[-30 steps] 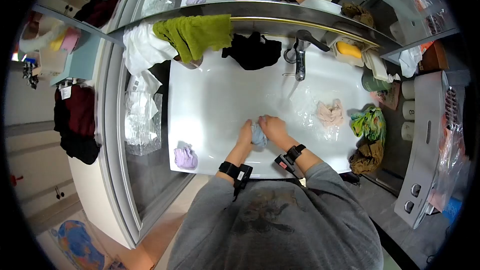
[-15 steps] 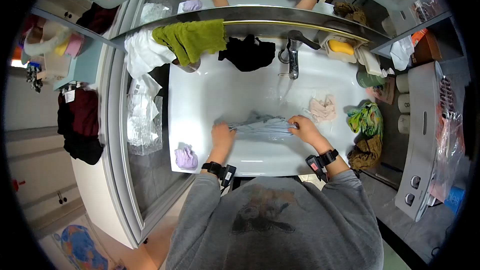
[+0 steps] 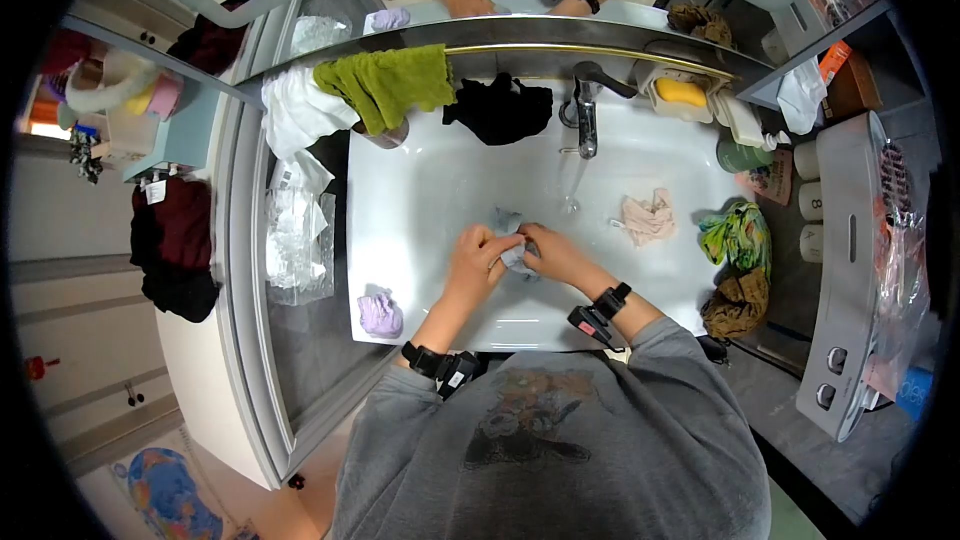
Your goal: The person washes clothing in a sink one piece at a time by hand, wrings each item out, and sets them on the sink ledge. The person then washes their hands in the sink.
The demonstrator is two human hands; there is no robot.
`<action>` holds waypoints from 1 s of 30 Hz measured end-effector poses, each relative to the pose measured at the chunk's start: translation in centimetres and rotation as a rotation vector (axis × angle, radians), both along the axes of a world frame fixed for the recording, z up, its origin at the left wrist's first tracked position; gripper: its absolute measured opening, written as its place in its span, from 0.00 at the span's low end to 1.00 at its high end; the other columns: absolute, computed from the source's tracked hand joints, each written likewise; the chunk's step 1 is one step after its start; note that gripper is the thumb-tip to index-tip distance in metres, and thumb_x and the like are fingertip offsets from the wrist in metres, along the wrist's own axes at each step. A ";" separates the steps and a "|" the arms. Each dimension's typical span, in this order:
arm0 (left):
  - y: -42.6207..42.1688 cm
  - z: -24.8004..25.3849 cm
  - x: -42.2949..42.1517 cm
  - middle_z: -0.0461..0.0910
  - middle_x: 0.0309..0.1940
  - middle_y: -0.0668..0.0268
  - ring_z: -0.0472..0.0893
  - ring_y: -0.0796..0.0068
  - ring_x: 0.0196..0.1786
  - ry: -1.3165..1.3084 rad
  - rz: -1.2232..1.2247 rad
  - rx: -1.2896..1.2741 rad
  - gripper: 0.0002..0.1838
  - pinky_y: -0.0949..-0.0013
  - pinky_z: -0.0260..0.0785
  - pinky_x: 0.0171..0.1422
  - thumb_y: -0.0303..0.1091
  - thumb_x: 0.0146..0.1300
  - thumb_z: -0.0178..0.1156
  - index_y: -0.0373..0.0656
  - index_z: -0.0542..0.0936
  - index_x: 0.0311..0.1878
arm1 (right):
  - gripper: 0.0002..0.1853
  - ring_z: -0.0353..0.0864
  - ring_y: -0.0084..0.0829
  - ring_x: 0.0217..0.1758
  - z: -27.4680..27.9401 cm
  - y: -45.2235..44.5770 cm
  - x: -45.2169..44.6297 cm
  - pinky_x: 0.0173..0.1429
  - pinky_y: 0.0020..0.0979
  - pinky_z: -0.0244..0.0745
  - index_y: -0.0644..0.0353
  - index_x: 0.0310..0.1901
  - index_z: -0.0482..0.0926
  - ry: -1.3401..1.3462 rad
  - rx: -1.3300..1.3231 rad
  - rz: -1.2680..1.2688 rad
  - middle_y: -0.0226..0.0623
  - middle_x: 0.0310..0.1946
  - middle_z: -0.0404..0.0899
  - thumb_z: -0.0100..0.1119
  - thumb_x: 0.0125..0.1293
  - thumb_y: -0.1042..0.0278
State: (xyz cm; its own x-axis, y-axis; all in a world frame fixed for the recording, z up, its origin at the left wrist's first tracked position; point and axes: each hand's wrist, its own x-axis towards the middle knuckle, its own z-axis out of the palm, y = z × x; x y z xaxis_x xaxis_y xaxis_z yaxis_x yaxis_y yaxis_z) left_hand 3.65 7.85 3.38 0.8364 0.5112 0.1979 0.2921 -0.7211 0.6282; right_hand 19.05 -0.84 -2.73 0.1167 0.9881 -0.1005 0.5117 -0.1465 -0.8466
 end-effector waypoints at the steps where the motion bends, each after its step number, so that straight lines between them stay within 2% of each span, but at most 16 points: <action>1: 0.0 0.3 -0.1 0.70 0.32 0.62 0.70 0.67 0.35 0.012 0.050 -0.177 0.15 0.72 0.63 0.40 0.22 0.46 0.54 0.45 0.74 0.41 | 0.19 0.72 0.46 0.43 -1.3 0.3 -0.2 0.47 0.37 0.68 0.65 0.45 0.69 0.003 0.006 0.004 0.49 0.38 0.74 0.51 0.50 0.67; 2: -0.1 0.5 -0.2 0.70 0.34 0.63 0.71 0.70 0.34 0.024 0.101 -0.356 0.15 0.75 0.63 0.40 0.24 0.50 0.54 0.44 0.73 0.44 | 0.21 0.73 0.47 0.42 -2.6 0.6 -0.5 0.46 0.37 0.68 0.65 0.45 0.69 0.022 -0.066 0.014 0.50 0.38 0.74 0.53 0.48 0.67; 3: -0.3 0.5 -0.3 0.70 0.34 0.63 0.71 0.70 0.34 0.026 0.105 -0.351 0.15 0.75 0.63 0.40 0.24 0.50 0.54 0.44 0.73 0.44 | 0.22 0.73 0.47 0.41 -2.8 1.0 -0.7 0.45 0.38 0.69 0.66 0.46 0.68 0.039 -0.139 0.023 0.52 0.37 0.74 0.54 0.47 0.66; 5: -0.8 0.3 -0.3 0.71 0.38 0.65 0.72 0.77 0.34 -0.369 0.204 -0.750 0.14 0.78 0.64 0.39 0.30 0.59 0.49 0.44 0.67 0.50 | 0.26 0.74 0.46 0.41 -3.2 1.4 -0.8 0.44 0.38 0.69 0.66 0.48 0.66 0.007 -0.221 0.036 0.53 0.37 0.74 0.56 0.45 0.65; 6: -0.9 0.2 -0.6 0.71 0.38 0.65 0.72 0.77 0.34 -0.368 0.205 -0.750 0.14 0.78 0.64 0.39 0.30 0.59 0.49 0.44 0.67 0.50 | 0.30 0.74 0.46 0.41 -3.2 1.4 -0.9 0.44 0.38 0.69 0.66 0.50 0.63 -0.026 -0.310 0.044 0.55 0.37 0.73 0.57 0.44 0.63; 8: -0.6 0.2 -1.4 0.71 0.39 0.67 0.71 0.79 0.39 -0.330 0.389 -1.066 0.16 0.78 0.64 0.42 0.34 0.63 0.44 0.43 0.61 0.53 | 0.33 0.74 0.45 0.41 -3.3 1.4 -0.6 0.43 0.39 0.70 0.65 0.52 0.60 -0.112 -0.374 0.052 0.54 0.36 0.74 0.58 0.43 0.61; 12: 0.5 0.6 -2.5 0.70 0.40 0.67 0.71 0.79 0.41 -0.387 0.440 -1.144 0.13 0.78 0.63 0.45 0.33 0.63 0.42 0.40 0.65 0.49 | 0.40 0.76 0.45 0.37 -4.2 -0.1 0.1 0.42 0.39 0.71 0.62 0.56 0.54 -0.412 -0.474 0.051 0.51 0.34 0.75 0.60 0.42 0.55; 14: 0.8 -1.0 -2.9 0.72 0.36 0.66 0.71 0.79 0.37 -0.425 0.401 -0.822 0.12 0.78 0.62 0.42 0.30 0.59 0.42 0.40 0.69 0.44 | 0.38 0.76 0.46 0.37 -4.0 -0.7 0.2 0.40 0.40 0.71 0.62 0.54 0.57 -0.451 -0.480 0.031 0.51 0.34 0.75 0.60 0.42 0.55; 18: 3.5 -1.7 -4.5 0.72 0.31 0.68 0.70 0.78 0.33 -0.378 0.298 -0.892 0.11 0.76 0.63 0.39 0.26 0.54 0.45 0.41 0.71 0.41 | 0.33 0.76 0.45 0.35 1.1 -0.5 2.2 0.36 0.41 0.72 0.61 0.51 0.60 -0.496 -0.587 -0.111 0.49 0.35 0.74 0.60 0.44 0.57; 19: 4.0 -1.1 -4.7 0.71 0.28 0.67 0.70 0.78 0.32 -0.243 0.353 -0.691 0.13 0.75 0.63 0.38 0.25 0.51 0.47 0.41 0.71 0.42 | 0.33 0.76 0.45 0.35 1.9 -0.6 2.8 0.36 0.41 0.72 0.61 0.51 0.60 -0.501 -0.584 -0.109 0.49 0.35 0.74 0.60 0.44 0.57; 21: 5.1 1.5 -4.7 0.68 0.23 0.64 0.70 0.73 0.28 0.026 0.440 -0.419 0.15 0.72 0.63 0.35 0.20 0.47 0.51 0.39 0.72 0.42 | 0.28 0.76 0.42 0.34 3.1 -1.1 3.9 0.33 0.39 0.72 0.60 0.48 0.63 -0.587 -0.387 -0.301 0.47 0.34 0.73 0.58 0.45 0.60; 22: 5.2 2.2 -4.8 0.68 0.23 0.64 0.70 0.73 0.28 0.021 0.439 -0.418 0.15 0.72 0.63 0.35 0.20 0.47 0.51 0.39 0.72 0.42 | 0.28 0.76 0.42 0.34 3.9 -1.2 4.3 0.33 0.39 0.72 0.60 0.48 0.63 -0.591 -0.384 -0.303 0.47 0.34 0.73 0.58 0.45 0.60; 24: 5.3 3.2 -4.8 0.67 0.25 0.60 0.69 0.67 0.27 0.012 0.440 0.022 0.14 0.69 0.63 0.33 0.21 0.49 0.52 0.38 0.72 0.42 | 0.23 0.76 0.42 0.31 5.4 -2.0 4.6 0.31 0.39 0.71 0.60 0.46 0.65 -0.620 -0.036 -0.307 0.45 0.33 0.72 0.55 0.46 0.66; 25: 4.9 4.0 -4.6 0.67 0.27 0.57 0.70 0.62 0.27 -0.006 0.465 0.011 0.12 0.67 0.64 0.35 0.21 0.50 0.53 0.37 0.72 0.41 | 0.23 0.76 0.42 0.31 6.0 -2.5 4.7 0.31 0.39 0.71 0.60 0.46 0.65 -0.624 -0.036 -0.311 0.45 0.33 0.72 0.55 0.46 0.66; 28: 4.2 2.6 -6.2 0.68 0.29 0.56 0.71 0.61 0.30 -0.018 0.356 0.058 0.12 0.67 0.64 0.36 0.20 0.48 0.53 0.36 0.74 0.39 | 0.17 0.75 0.41 0.31 6.7 -4.5 4.6 0.31 0.39 0.70 0.60 0.40 0.70 -0.589 0.071 -0.296 0.43 0.32 0.73 0.53 0.45 0.70; 30: 2.9 0.2 -7.3 0.68 0.30 0.57 0.71 0.60 0.33 0.043 0.253 -0.006 0.13 0.66 0.64 0.38 0.18 0.46 0.53 0.37 0.74 0.39 | 0.11 0.76 0.41 0.31 6.3 -6.4 5.1 0.32 0.37 0.71 0.60 0.33 0.75 -0.586 -0.142 -0.220 0.43 0.30 0.75 0.53 0.46 0.68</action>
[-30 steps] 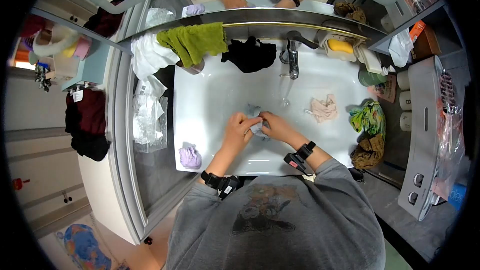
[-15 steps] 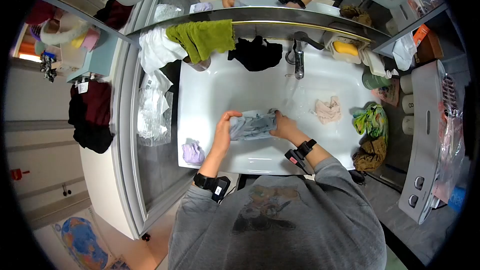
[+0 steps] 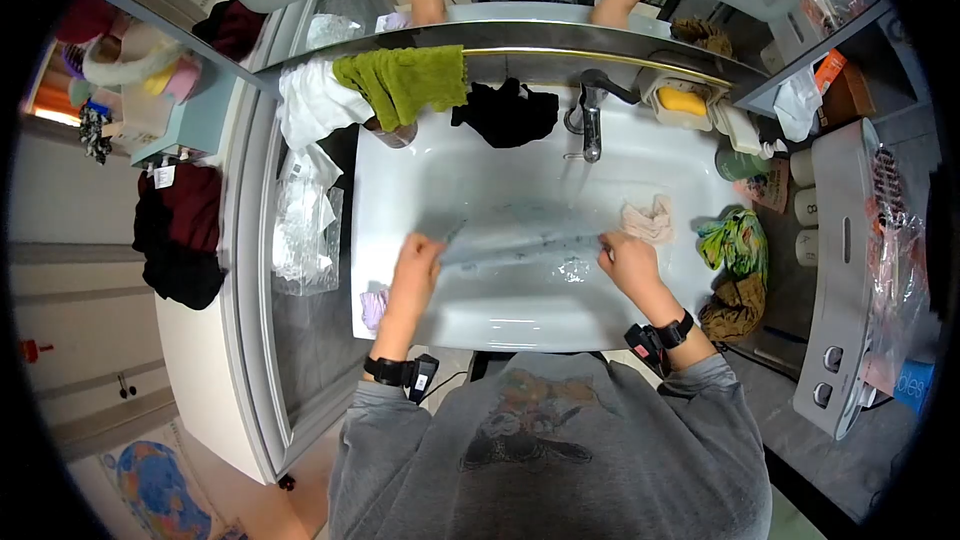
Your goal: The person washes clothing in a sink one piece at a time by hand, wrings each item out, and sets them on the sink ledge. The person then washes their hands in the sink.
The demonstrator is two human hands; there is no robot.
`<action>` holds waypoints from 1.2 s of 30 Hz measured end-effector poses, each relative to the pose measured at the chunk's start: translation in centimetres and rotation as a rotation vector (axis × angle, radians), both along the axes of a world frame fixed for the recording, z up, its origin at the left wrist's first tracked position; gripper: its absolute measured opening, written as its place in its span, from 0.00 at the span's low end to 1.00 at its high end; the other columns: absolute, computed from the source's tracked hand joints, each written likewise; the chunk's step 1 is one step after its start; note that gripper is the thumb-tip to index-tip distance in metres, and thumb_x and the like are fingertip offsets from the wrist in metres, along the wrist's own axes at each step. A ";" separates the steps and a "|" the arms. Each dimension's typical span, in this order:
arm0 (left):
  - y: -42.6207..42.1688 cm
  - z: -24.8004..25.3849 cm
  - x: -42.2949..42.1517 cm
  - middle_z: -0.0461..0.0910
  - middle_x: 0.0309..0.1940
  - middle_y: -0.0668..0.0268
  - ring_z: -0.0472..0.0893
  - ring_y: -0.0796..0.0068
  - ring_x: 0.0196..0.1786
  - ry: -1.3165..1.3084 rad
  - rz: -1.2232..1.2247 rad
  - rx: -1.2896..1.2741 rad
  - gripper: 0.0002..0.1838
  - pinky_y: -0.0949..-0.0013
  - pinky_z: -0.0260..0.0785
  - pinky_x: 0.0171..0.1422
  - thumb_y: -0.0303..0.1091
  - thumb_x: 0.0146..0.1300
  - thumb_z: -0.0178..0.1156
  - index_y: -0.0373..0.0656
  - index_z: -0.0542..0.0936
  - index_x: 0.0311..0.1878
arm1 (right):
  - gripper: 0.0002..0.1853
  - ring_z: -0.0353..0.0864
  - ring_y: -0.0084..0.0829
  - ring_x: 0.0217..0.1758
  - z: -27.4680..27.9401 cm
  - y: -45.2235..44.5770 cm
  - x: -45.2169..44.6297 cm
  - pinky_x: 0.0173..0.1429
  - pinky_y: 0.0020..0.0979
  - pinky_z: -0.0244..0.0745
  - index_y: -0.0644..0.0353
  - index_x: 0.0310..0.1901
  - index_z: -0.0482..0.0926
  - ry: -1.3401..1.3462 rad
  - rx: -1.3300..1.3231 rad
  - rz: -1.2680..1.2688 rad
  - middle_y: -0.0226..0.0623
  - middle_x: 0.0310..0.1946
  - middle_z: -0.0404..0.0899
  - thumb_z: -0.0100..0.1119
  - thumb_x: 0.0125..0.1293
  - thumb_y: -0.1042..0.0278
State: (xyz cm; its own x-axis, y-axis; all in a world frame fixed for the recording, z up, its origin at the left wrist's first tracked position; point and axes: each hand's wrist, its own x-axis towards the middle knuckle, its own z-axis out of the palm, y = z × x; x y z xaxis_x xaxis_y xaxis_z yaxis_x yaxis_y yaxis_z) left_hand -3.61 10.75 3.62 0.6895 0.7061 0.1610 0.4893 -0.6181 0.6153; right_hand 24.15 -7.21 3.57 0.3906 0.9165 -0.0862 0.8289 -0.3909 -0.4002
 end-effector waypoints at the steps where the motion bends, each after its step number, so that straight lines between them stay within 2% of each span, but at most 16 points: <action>1: -0.8 -1.4 -0.6 0.69 0.31 0.57 0.71 0.60 0.35 0.053 -0.100 -0.073 0.15 0.66 0.65 0.40 0.16 0.44 0.53 0.38 0.75 0.38 | 0.11 0.76 0.41 0.31 -0.8 -1.0 0.1 0.32 0.37 0.71 0.60 0.33 0.75 0.004 -0.004 -0.001 0.43 0.30 0.75 0.53 0.46 0.68; 4: -3.4 -6.1 -1.2 0.70 0.34 0.56 0.70 0.57 0.41 0.218 -0.168 -0.341 0.17 0.64 0.64 0.46 0.16 0.41 0.54 0.39 0.75 0.39 | 0.09 0.76 0.40 0.31 -3.9 -2.7 0.4 0.34 0.37 0.71 0.59 0.28 0.77 0.060 -0.332 0.035 0.42 0.29 0.76 0.51 0.49 0.64; 6: -4.5 -9.2 -1.1 0.70 0.36 0.54 0.70 0.56 0.43 0.272 -0.213 -0.313 0.15 0.64 0.64 0.47 0.18 0.43 0.53 0.40 0.76 0.39 | 0.12 0.75 0.43 0.33 -5.2 -3.1 0.6 0.37 0.38 0.70 0.59 0.28 0.78 0.145 -0.522 0.051 0.44 0.31 0.76 0.50 0.52 0.60; 8: -5.2 -11.0 -0.7 0.71 0.37 0.52 0.70 0.55 0.44 0.332 -0.256 -0.289 0.14 0.64 0.64 0.47 0.20 0.45 0.52 0.41 0.76 0.39 | 0.13 0.75 0.44 0.36 -7.2 -2.8 0.9 0.39 0.39 0.70 0.59 0.31 0.78 0.239 -0.394 0.026 0.45 0.33 0.75 0.50 0.53 0.58; 11: -4.9 -13.8 1.6 0.67 0.46 0.49 0.65 0.52 0.52 0.249 0.008 -0.334 0.18 0.61 0.58 0.55 0.32 0.48 0.55 0.42 0.73 0.46 | 0.22 0.70 0.52 0.45 -10.5 -0.3 1.0 0.46 0.40 0.68 0.61 0.45 0.72 0.461 -0.012 -0.204 0.56 0.45 0.67 0.51 0.53 0.54; 13: -4.7 -17.3 3.4 0.59 0.54 0.44 0.59 0.47 0.56 0.193 0.480 -0.595 0.33 0.57 0.50 0.61 0.46 0.50 0.56 0.41 0.61 0.58 | 0.32 0.67 0.57 0.49 -12.3 2.1 -0.5 0.49 0.42 0.66 0.60 0.57 0.59 0.348 -0.100 -0.314 0.65 0.52 0.57 0.53 0.52 0.52; 16: -5.4 -19.7 6.4 0.50 0.58 0.38 0.53 0.43 0.60 0.081 0.538 -0.893 0.44 0.55 0.44 0.64 0.56 0.49 0.54 0.40 0.48 0.63 | 0.39 0.65 0.61 0.48 -15.1 5.0 -4.9 0.51 0.43 0.65 0.57 0.62 0.49 0.179 -0.235 -0.249 0.73 0.54 0.49 0.53 0.52 0.51; 19: -6.8 -18.9 9.9 0.46 0.60 0.37 0.50 0.43 0.62 0.152 0.650 -0.877 0.47 0.54 0.42 0.65 0.56 0.50 0.53 0.40 0.43 0.65 | 0.40 0.65 0.60 0.49 -15.7 7.3 -8.1 0.51 0.44 0.65 0.56 0.63 0.43 0.305 -0.297 -0.191 0.69 0.56 0.49 0.51 0.54 0.53; 21: -6.5 -18.1 11.0 0.47 0.60 0.41 0.51 0.48 0.62 0.020 0.669 -0.901 0.45 0.57 0.45 0.64 0.57 0.51 0.52 0.42 0.45 0.64 | 0.34 0.68 0.57 0.47 -17.9 8.4 -9.1 0.49 0.43 0.66 0.57 0.62 0.48 0.362 0.173 -0.014 0.63 0.51 0.60 0.49 0.56 0.56; 23: -5.9 -17.3 11.6 0.47 0.61 0.45 0.53 0.54 0.63 -0.115 0.688 -0.930 0.43 0.60 0.49 0.63 0.57 0.53 0.51 0.43 0.47 0.64 | 0.30 0.69 0.55 0.45 -16.8 8.5 -8.8 0.47 0.42 0.67 0.60 0.59 0.54 0.489 0.085 -0.026 0.61 0.46 0.66 0.48 0.57 0.58; 25: -4.4 -16.0 11.6 0.49 0.62 0.50 0.52 0.55 0.63 -0.782 0.858 -1.333 0.38 0.60 0.48 0.63 0.54 0.56 0.50 0.46 0.49 0.64 | 0.25 0.71 0.53 0.42 -13.4 8.8 -8.7 0.44 0.42 0.68 0.62 0.56 0.60 0.613 -0.003 -0.031 0.58 0.41 0.71 0.47 0.57 0.60; 27: -2.9 -14.5 11.5 0.51 0.62 0.54 0.55 0.55 0.62 -0.878 0.903 -1.457 0.35 0.59 0.50 0.62 0.51 0.57 0.50 0.46 0.52 0.63 | 0.15 0.74 0.51 0.32 -11.1 8.6 -9.0 0.35 0.44 0.68 0.67 0.37 0.70 0.667 0.145 0.016 0.55 0.25 0.74 0.50 0.57 0.61; 28: -2.6 -14.3 11.5 0.53 0.61 0.57 0.57 0.56 0.61 -0.967 0.942 -1.580 0.32 0.59 0.53 0.61 0.49 0.58 0.49 0.47 0.54 0.63 | 0.15 0.74 0.51 0.32 -9.9 8.7 -9.0 0.35 0.44 0.68 0.67 0.37 0.70 0.666 0.143 0.016 0.55 0.25 0.74 0.50 0.57 0.61; 30: -2.9 -15.0 11.6 0.56 0.59 0.57 0.60 0.58 0.58 -0.960 0.880 -1.585 0.31 0.59 0.55 0.59 0.49 0.59 0.48 0.46 0.54 0.62 | 0.17 0.73 0.51 0.26 -8.1 8.9 -9.0 0.31 0.43 0.67 0.67 0.28 0.72 0.609 0.080 0.076 0.53 0.21 0.73 0.48 0.58 0.57; 35: -4.2 -18.6 11.4 0.67 0.49 0.59 0.70 0.65 0.48 -0.903 0.619 -1.597 0.28 0.61 0.64 0.50 0.48 0.61 0.45 0.42 0.57 0.59 | 0.21 0.73 0.49 0.23 -8.5 9.3 -8.5 0.26 0.42 0.68 0.65 0.23 0.72 0.320 -0.025 0.176 0.50 0.20 0.73 0.44 0.59 0.53; 36: -4.1 -18.4 11.3 0.69 0.47 0.59 0.71 0.65 0.47 -0.895 0.562 -1.753 0.24 0.61 0.64 0.50 0.48 0.61 0.43 0.41 0.61 0.55 | 0.21 0.74 0.48 0.23 -8.9 9.5 -8.2 0.27 0.43 0.68 0.64 0.23 0.72 0.230 -0.098 0.231 0.49 0.20 0.74 0.42 0.59 0.52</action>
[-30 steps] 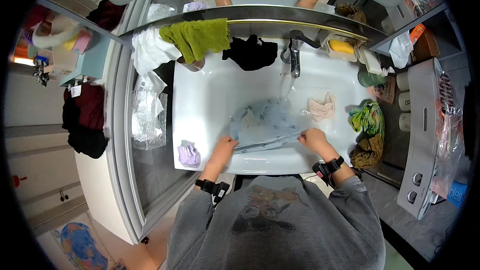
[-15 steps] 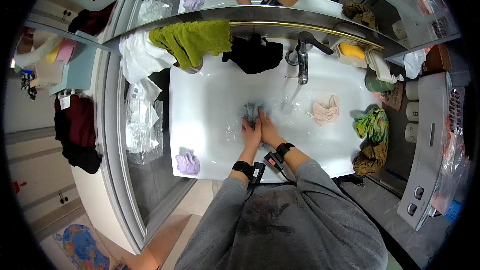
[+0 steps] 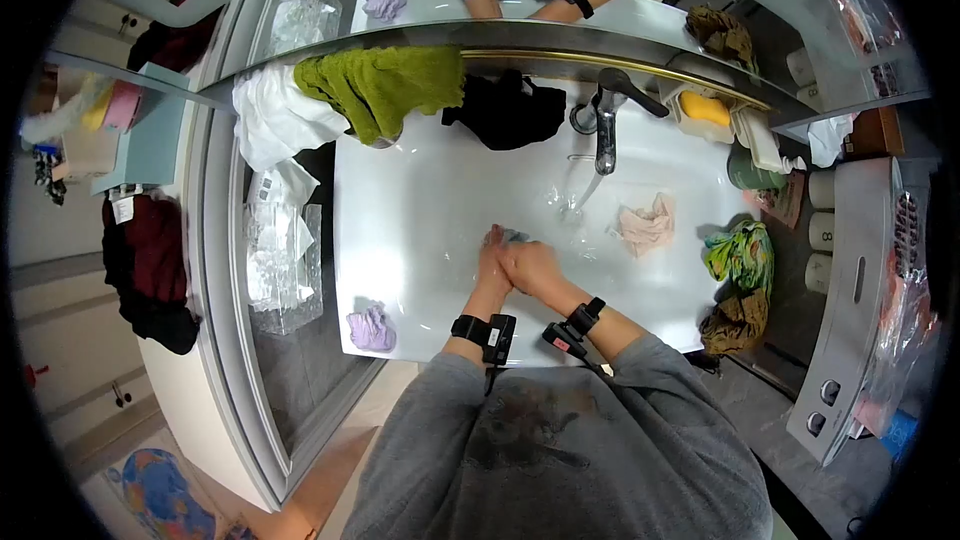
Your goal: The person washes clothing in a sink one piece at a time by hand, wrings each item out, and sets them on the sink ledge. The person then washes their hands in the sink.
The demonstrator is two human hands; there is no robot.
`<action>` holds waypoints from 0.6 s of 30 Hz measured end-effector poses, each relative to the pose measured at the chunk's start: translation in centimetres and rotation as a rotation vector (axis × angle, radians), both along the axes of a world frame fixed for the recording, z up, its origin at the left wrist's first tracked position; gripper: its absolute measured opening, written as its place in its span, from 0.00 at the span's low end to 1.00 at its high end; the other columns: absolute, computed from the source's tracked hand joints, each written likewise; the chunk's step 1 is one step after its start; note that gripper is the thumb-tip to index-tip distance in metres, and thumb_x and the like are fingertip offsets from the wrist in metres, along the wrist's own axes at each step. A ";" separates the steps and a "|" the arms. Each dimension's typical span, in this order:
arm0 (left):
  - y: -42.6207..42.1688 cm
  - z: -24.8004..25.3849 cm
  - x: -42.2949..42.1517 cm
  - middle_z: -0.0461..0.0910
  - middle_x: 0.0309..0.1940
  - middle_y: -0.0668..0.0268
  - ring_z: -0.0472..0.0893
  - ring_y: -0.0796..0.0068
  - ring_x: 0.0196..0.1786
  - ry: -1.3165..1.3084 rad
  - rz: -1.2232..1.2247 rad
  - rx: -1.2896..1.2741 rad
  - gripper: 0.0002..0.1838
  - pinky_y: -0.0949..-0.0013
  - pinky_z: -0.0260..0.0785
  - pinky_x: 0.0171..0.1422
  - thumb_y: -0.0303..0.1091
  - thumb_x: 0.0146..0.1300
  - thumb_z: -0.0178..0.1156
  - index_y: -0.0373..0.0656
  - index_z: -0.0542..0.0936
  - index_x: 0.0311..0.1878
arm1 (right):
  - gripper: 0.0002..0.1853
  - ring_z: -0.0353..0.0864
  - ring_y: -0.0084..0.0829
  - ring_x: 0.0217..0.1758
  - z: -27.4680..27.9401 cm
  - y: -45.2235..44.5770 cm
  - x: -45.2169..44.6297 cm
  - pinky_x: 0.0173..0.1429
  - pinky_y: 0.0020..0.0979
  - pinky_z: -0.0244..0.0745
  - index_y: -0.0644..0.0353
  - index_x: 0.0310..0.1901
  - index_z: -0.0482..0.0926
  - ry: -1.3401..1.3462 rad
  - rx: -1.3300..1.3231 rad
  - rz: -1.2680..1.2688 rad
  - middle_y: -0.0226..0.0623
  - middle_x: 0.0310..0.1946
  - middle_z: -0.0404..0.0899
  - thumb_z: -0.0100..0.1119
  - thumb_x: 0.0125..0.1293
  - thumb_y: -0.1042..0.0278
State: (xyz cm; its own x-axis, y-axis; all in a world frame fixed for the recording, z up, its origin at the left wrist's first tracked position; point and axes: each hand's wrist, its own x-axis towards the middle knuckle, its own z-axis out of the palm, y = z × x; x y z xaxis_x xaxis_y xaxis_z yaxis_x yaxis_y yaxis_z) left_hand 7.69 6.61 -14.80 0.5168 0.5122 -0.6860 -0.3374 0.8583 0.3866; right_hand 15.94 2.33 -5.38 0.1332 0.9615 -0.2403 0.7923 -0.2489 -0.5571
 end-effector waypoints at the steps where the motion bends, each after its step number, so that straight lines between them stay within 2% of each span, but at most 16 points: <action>1: -0.1 0.2 0.0 0.71 0.45 0.59 0.71 0.64 0.46 -0.091 -0.062 -0.105 0.22 0.61 0.63 0.50 0.47 0.62 0.42 0.40 0.66 0.51 | 0.21 0.74 0.48 0.23 -0.4 0.3 0.6 0.27 0.43 0.68 0.64 0.23 0.72 0.000 0.000 -0.001 0.49 0.20 0.74 0.42 0.59 0.52; 2: -0.7 0.5 0.2 0.71 0.45 0.59 0.71 0.64 0.46 -0.091 -0.065 -0.105 0.22 0.61 0.63 0.50 0.47 0.62 0.42 0.40 0.66 0.51 | 0.20 0.74 0.48 0.23 -0.8 0.7 1.3 0.27 0.42 0.69 0.64 0.23 0.72 -0.090 0.043 -0.028 0.48 0.20 0.74 0.42 0.59 0.54; 4: -1.1 6.2 1.0 0.73 0.39 0.55 0.73 0.59 0.43 0.562 -0.197 0.273 0.21 0.63 0.63 0.49 0.46 0.62 0.41 0.36 0.70 0.44 | 0.19 0.75 0.47 0.24 -2.7 0.2 2.1 0.27 0.42 0.70 0.63 0.22 0.72 -0.172 0.092 -0.060 0.47 0.20 0.74 0.42 0.59 0.55; 5: -0.8 6.0 1.0 0.73 0.39 0.55 0.73 0.59 0.43 0.560 -0.203 0.277 0.21 0.63 0.63 0.49 0.46 0.62 0.41 0.36 0.70 0.44 | 0.19 0.75 0.46 0.25 -5.0 -0.7 3.1 0.26 0.40 0.70 0.63 0.23 0.72 -0.205 0.108 -0.146 0.47 0.20 0.74 0.41 0.59 0.55; 7: -0.2 5.2 0.1 0.73 0.37 0.50 0.72 0.55 0.42 0.782 -0.249 0.893 0.21 0.65 0.63 0.47 0.45 0.61 0.43 0.33 0.71 0.42 | 0.19 0.75 0.45 0.26 -7.6 -3.1 5.2 0.25 0.39 0.71 0.63 0.23 0.73 -0.234 0.121 -0.229 0.47 0.19 0.74 0.40 0.60 0.55; 8: 0.4 5.3 -0.6 0.73 0.37 0.50 0.72 0.55 0.42 0.783 -0.241 0.895 0.21 0.65 0.63 0.47 0.45 0.61 0.43 0.33 0.71 0.42 | 0.17 0.75 0.46 0.26 -8.4 -4.1 6.6 0.27 0.39 0.71 0.64 0.28 0.73 -0.091 0.043 -0.412 0.47 0.20 0.74 0.42 0.60 0.57; 9: 0.9 5.5 -1.6 0.71 0.41 0.48 0.71 0.52 0.45 0.847 -0.320 0.914 0.21 0.63 0.62 0.47 0.45 0.60 0.45 0.33 0.69 0.44 | 0.15 0.75 0.48 0.26 -8.7 -4.6 7.2 0.28 0.38 0.72 0.64 0.33 0.72 0.056 -0.039 -0.597 0.47 0.20 0.74 0.43 0.59 0.59; 10: 1.0 5.4 -2.5 0.69 0.45 0.46 0.69 0.50 0.48 0.909 -0.405 0.931 0.22 0.62 0.62 0.48 0.45 0.58 0.46 0.33 0.68 0.46 | 0.15 0.75 0.48 0.26 -6.9 -4.4 7.5 0.28 0.38 0.72 0.64 0.33 0.72 0.056 -0.041 -0.603 0.47 0.20 0.74 0.43 0.59 0.59; 11: 0.8 5.2 -3.1 0.69 0.45 0.46 0.69 0.50 0.48 0.903 -0.413 0.930 0.22 0.62 0.62 0.48 0.45 0.58 0.46 0.33 0.68 0.46 | 0.15 0.74 0.49 0.31 -4.8 -4.6 8.2 0.35 0.40 0.71 0.65 0.38 0.71 0.273 -0.149 -0.699 0.50 0.28 0.73 0.45 0.58 0.61; 12: 0.6 5.0 -3.7 0.63 0.51 0.45 0.64 0.49 0.53 1.001 -0.513 1.003 0.25 0.60 0.58 0.52 0.45 0.56 0.50 0.34 0.65 0.50 | 0.16 0.74 0.50 0.37 -3.3 -4.7 8.5 0.42 0.41 0.70 0.65 0.43 0.69 0.494 -0.255 -0.791 0.53 0.36 0.73 0.48 0.57 0.62; 13: 0.4 4.8 -4.1 0.57 0.56 0.43 0.58 0.48 0.58 1.101 -0.609 1.076 0.29 0.57 0.54 0.56 0.45 0.53 0.53 0.35 0.63 0.53 | 0.16 0.74 0.50 0.37 -3.3 -5.1 8.6 0.42 0.41 0.70 0.65 0.43 0.69 0.493 -0.254 -0.795 0.53 0.36 0.73 0.48 0.57 0.62; 14: 0.0 4.6 -4.1 0.57 0.56 0.43 0.58 0.48 0.58 1.100 -0.608 1.079 0.29 0.57 0.54 0.56 0.45 0.53 0.53 0.35 0.63 0.53 | 0.19 0.70 0.51 0.44 -3.5 -5.7 8.6 0.49 0.42 0.66 0.63 0.47 0.66 0.319 -0.169 -0.611 0.54 0.44 0.68 0.50 0.56 0.64; 15: -0.5 4.8 -4.1 0.51 0.59 0.44 0.51 0.49 0.62 1.256 -0.775 1.238 0.34 0.53 0.47 0.60 0.46 0.49 0.56 0.37 0.59 0.57 | 0.23 0.66 0.51 0.51 -3.7 -6.2 8.3 0.56 0.43 0.61 0.62 0.52 0.64 0.148 -0.087 -0.426 0.55 0.51 0.63 0.52 0.54 0.66; 16: -0.8 5.1 -3.9 0.45 0.62 0.45 0.44 0.49 0.65 1.408 -0.948 1.395 0.40 0.49 0.40 0.63 0.47 0.46 0.59 0.38 0.55 0.60 | 0.23 0.66 0.51 0.51 -4.1 -6.3 7.7 0.56 0.43 0.61 0.62 0.52 0.64 0.148 -0.088 -0.427 0.55 0.51 0.63 0.52 0.54 0.66; 17: -0.8 5.0 -3.6 0.45 0.62 0.45 0.44 0.49 0.65 1.407 -0.951 1.396 0.40 0.49 0.40 0.63 0.47 0.46 0.59 0.38 0.55 0.60 | 0.24 0.60 0.49 0.56 -4.6 -6.2 6.6 0.57 0.41 0.59 0.61 0.52 0.64 0.022 0.005 -0.201 0.54 0.56 0.57 0.53 0.52 0.65; 18: -0.7 4.8 -3.4 0.44 0.62 0.45 0.41 0.50 0.66 1.281 -1.079 1.508 0.43 0.47 0.35 0.63 0.48 0.44 0.60 0.40 0.53 0.61 | 0.25 0.55 0.47 0.61 -4.9 -5.9 5.5 0.59 0.40 0.58 0.59 0.53 0.65 -0.103 0.097 0.026 0.54 0.60 0.50 0.54 0.51 0.65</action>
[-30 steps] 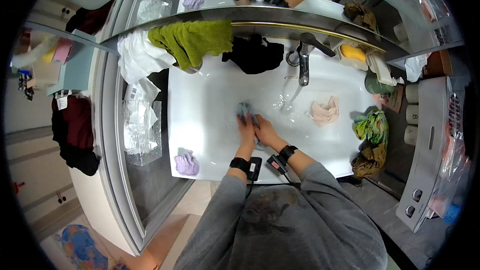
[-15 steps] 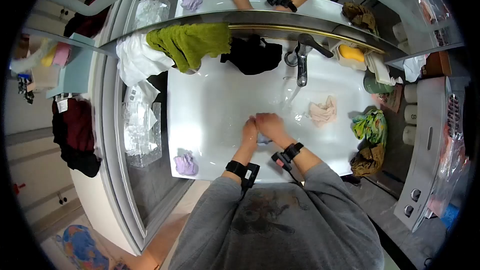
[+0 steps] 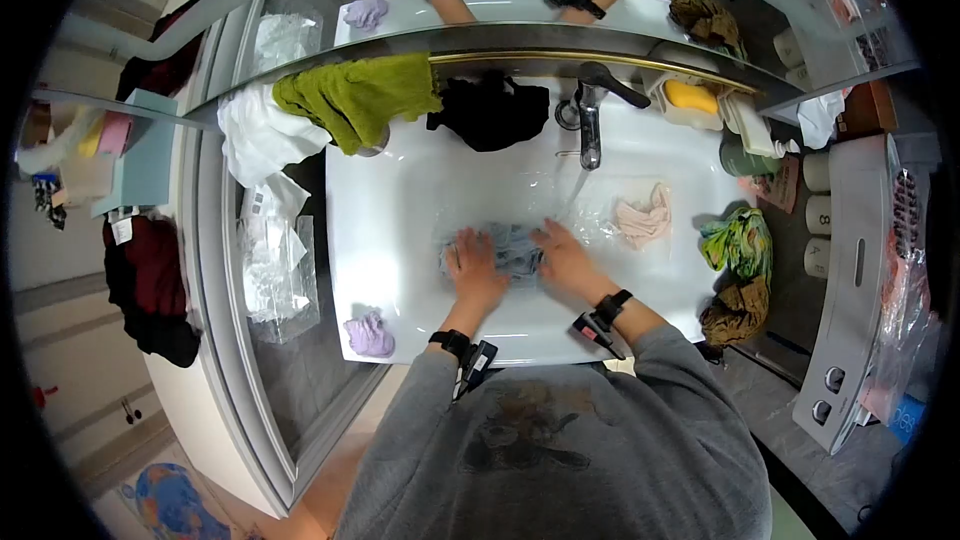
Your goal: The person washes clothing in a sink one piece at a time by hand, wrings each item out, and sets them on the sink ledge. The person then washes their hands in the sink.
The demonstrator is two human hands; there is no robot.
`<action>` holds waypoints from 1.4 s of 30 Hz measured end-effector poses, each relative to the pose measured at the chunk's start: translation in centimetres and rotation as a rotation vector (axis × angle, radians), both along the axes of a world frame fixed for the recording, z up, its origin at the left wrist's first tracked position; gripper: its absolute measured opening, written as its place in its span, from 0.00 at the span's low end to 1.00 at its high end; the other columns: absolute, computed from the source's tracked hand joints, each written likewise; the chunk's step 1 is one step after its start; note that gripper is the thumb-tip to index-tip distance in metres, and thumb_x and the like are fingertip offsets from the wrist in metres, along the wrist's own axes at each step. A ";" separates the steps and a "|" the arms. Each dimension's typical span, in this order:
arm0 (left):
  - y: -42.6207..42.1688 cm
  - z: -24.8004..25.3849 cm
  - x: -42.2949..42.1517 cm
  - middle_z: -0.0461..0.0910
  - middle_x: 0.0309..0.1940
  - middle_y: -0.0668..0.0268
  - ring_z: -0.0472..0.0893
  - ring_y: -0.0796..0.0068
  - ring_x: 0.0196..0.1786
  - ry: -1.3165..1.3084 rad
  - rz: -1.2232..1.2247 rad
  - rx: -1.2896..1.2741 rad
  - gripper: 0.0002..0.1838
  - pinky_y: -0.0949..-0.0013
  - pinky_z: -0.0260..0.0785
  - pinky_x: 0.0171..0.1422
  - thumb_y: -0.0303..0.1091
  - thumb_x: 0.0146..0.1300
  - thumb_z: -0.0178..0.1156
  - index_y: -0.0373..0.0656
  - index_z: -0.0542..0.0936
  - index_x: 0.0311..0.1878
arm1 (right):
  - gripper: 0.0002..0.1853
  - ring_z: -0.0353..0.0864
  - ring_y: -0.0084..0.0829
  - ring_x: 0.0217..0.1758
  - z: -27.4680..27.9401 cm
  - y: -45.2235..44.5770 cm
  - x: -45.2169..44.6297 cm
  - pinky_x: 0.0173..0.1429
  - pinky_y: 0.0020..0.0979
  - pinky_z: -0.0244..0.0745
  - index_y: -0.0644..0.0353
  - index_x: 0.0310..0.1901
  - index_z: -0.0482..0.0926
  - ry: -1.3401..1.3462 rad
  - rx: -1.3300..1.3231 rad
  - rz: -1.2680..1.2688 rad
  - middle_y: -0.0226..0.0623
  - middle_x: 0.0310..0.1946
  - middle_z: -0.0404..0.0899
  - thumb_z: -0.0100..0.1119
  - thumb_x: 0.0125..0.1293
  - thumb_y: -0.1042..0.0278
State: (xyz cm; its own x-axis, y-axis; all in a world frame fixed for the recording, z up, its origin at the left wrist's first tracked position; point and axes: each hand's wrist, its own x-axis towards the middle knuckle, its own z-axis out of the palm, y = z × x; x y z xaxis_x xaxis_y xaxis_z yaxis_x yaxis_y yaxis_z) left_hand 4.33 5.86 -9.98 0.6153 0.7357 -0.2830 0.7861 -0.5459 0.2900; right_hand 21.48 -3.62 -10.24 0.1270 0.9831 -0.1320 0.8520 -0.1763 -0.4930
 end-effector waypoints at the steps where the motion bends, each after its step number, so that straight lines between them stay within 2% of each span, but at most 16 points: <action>1: 0.1 -0.2 0.1 0.42 0.63 0.45 0.38 0.51 0.67 0.001 -0.170 -0.034 0.46 0.45 0.29 0.64 0.50 0.42 0.61 0.42 0.51 0.63 | 0.25 0.55 0.47 0.61 0.0 0.1 -1.0 0.59 0.40 0.58 0.59 0.53 0.65 0.002 0.000 -0.002 0.54 0.60 0.50 0.54 0.51 0.65; 3: 0.5 -0.6 0.2 0.42 0.63 0.46 0.39 0.51 0.67 0.044 -0.199 -0.058 0.49 0.45 0.29 0.64 0.53 0.40 0.61 0.43 0.50 0.63 | 0.30 0.48 0.43 0.65 -0.2 0.5 -2.4 0.63 0.45 0.49 0.55 0.55 0.64 -0.191 -0.117 0.265 0.49 0.62 0.48 0.56 0.48 0.60; 9: 2.4 -2.2 0.6 0.40 0.64 0.48 0.37 0.51 0.67 0.197 -0.186 -0.075 0.55 0.45 0.27 0.64 0.63 0.35 0.59 0.45 0.48 0.64 | 0.37 0.39 0.36 0.68 -2.3 1.1 0.8 0.64 0.51 0.37 0.47 0.62 0.52 -0.086 -0.503 0.003 0.34 0.65 0.43 0.51 0.51 0.45; 12: 2.7 -1.9 1.3 0.40 0.64 0.48 0.36 0.53 0.67 0.212 -0.205 -0.030 0.56 0.46 0.23 0.64 0.66 0.35 0.58 0.46 0.47 0.65 | 0.38 0.39 0.35 0.68 -2.7 1.0 1.1 0.64 0.54 0.35 0.45 0.64 0.44 -0.229 -0.621 0.027 0.36 0.66 0.38 0.47 0.55 0.44; 17: 4.3 -2.0 -0.3 0.41 0.65 0.50 0.36 0.56 0.68 0.207 -0.277 0.110 0.57 0.47 0.16 0.64 0.68 0.35 0.56 0.49 0.45 0.65 | 0.38 0.39 0.34 0.68 -3.1 1.0 0.9 0.62 0.58 0.35 0.46 0.64 0.46 -0.238 -0.669 0.046 0.34 0.66 0.40 0.48 0.54 0.44; 19: 4.6 -1.2 0.0 0.41 0.65 0.52 0.35 0.56 0.68 0.608 -0.337 0.115 0.55 0.47 0.17 0.64 0.69 0.36 0.54 0.49 0.46 0.65 | 0.38 0.39 0.33 0.68 -2.5 1.3 0.9 0.62 0.58 0.35 0.46 0.63 0.48 -0.254 -0.676 0.033 0.32 0.66 0.40 0.48 0.53 0.44; 23: 2.4 0.5 1.4 0.41 0.65 0.54 0.35 0.57 0.68 0.472 -0.478 0.088 0.53 0.46 0.23 0.65 0.67 0.38 0.55 0.48 0.49 0.64 | 0.35 0.41 0.35 0.68 -2.0 1.1 0.4 0.62 0.57 0.39 0.55 0.61 0.52 -0.222 -0.660 -0.080 0.37 0.65 0.43 0.49 0.54 0.49; 26: 1.2 -2.8 3.1 0.52 0.62 0.54 0.49 0.55 0.65 0.275 -0.553 0.111 0.43 0.45 0.36 0.64 0.55 0.45 0.56 0.46 0.53 0.62 | 0.34 0.43 0.38 0.67 -1.5 0.8 0.8 0.61 0.55 0.46 0.60 0.60 0.55 -0.146 -0.647 -0.113 0.41 0.64 0.45 0.49 0.54 0.51; 28: 0.8 -5.7 3.8 0.65 0.52 0.55 0.63 0.56 0.55 -0.016 -0.410 0.384 0.34 0.45 0.48 0.59 0.38 0.47 0.56 0.45 0.58 0.59 | 0.33 0.44 0.40 0.67 -1.7 0.2 1.1 0.60 0.52 0.50 0.62 0.59 0.56 -0.098 -0.658 -0.107 0.43 0.64 0.45 0.49 0.55 0.52; 31: 1.4 -4.1 4.1 0.70 0.44 0.57 0.69 0.58 0.48 0.048 -0.355 0.026 0.31 0.51 0.54 0.56 0.26 0.45 0.52 0.46 0.61 0.58 | 0.33 0.50 0.46 0.64 -2.4 -0.3 1.3 0.59 0.49 0.55 0.61 0.59 0.56 0.057 -0.485 -0.170 0.46 0.63 0.47 0.49 0.55 0.51; 32: 1.7 -2.8 4.1 0.70 0.44 0.57 0.69 0.58 0.48 0.048 -0.351 0.036 0.31 0.51 0.54 0.56 0.26 0.45 0.52 0.46 0.61 0.58 | 0.33 0.53 0.46 0.62 -2.0 -0.1 1.9 0.58 0.48 0.57 0.60 0.59 0.54 0.272 -0.473 -0.171 0.47 0.62 0.49 0.46 0.56 0.48; 34: 2.4 0.6 4.1 0.71 0.43 0.56 0.68 0.58 0.49 -0.239 -0.415 -0.199 0.30 0.56 0.54 0.57 0.23 0.44 0.49 0.46 0.63 0.56 | 0.34 0.57 0.47 0.60 0.7 0.7 1.8 0.56 0.48 0.60 0.60 0.60 0.53 0.489 -0.443 -0.167 0.48 0.60 0.52 0.44 0.58 0.46; 36: 2.0 4.9 4.1 0.70 0.42 0.57 0.67 0.58 0.50 -0.405 -0.417 -0.323 0.29 0.59 0.55 0.58 0.22 0.44 0.48 0.44 0.64 0.55 | 0.29 0.67 0.41 0.53 4.6 1.3 0.2 0.51 0.39 0.68 0.57 0.57 0.58 1.230 -0.644 -0.855 0.45 0.53 0.63 0.38 0.62 0.45; 37: 1.7 6.2 4.2 0.69 0.42 0.57 0.66 0.59 0.50 -0.577 -0.416 -0.456 0.28 0.62 0.56 0.58 0.22 0.44 0.47 0.42 0.64 0.54 | 0.29 0.67 0.41 0.53 5.5 1.6 0.0 0.51 0.39 0.68 0.57 0.57 0.58 1.233 -0.630 -0.845 0.45 0.53 0.63 0.38 0.62 0.45; 39: 0.5 6.7 4.2 0.68 0.44 0.56 0.66 0.58 0.51 -0.701 -0.317 -0.587 0.28 0.63 0.54 0.59 0.21 0.43 0.47 0.41 0.65 0.54 | 0.18 0.72 0.33 0.47 6.6 2.2 -0.3 0.47 0.35 0.72 0.57 0.49 0.65 1.942 -0.518 -0.878 0.36 0.42 0.72 0.33 0.66 0.55; 42: -1.6 6.7 4.2 0.64 0.49 0.56 0.64 0.60 0.55 -0.925 -0.139 -0.794 0.26 0.66 0.52 0.61 0.22 0.45 0.50 0.41 0.65 0.53 | 0.17 0.74 0.29 0.44 2.8 2.2 -1.4 0.46 0.32 0.73 0.57 0.45 0.67 1.862 -0.249 -0.924 0.34 0.40 0.72 0.33 0.66 0.56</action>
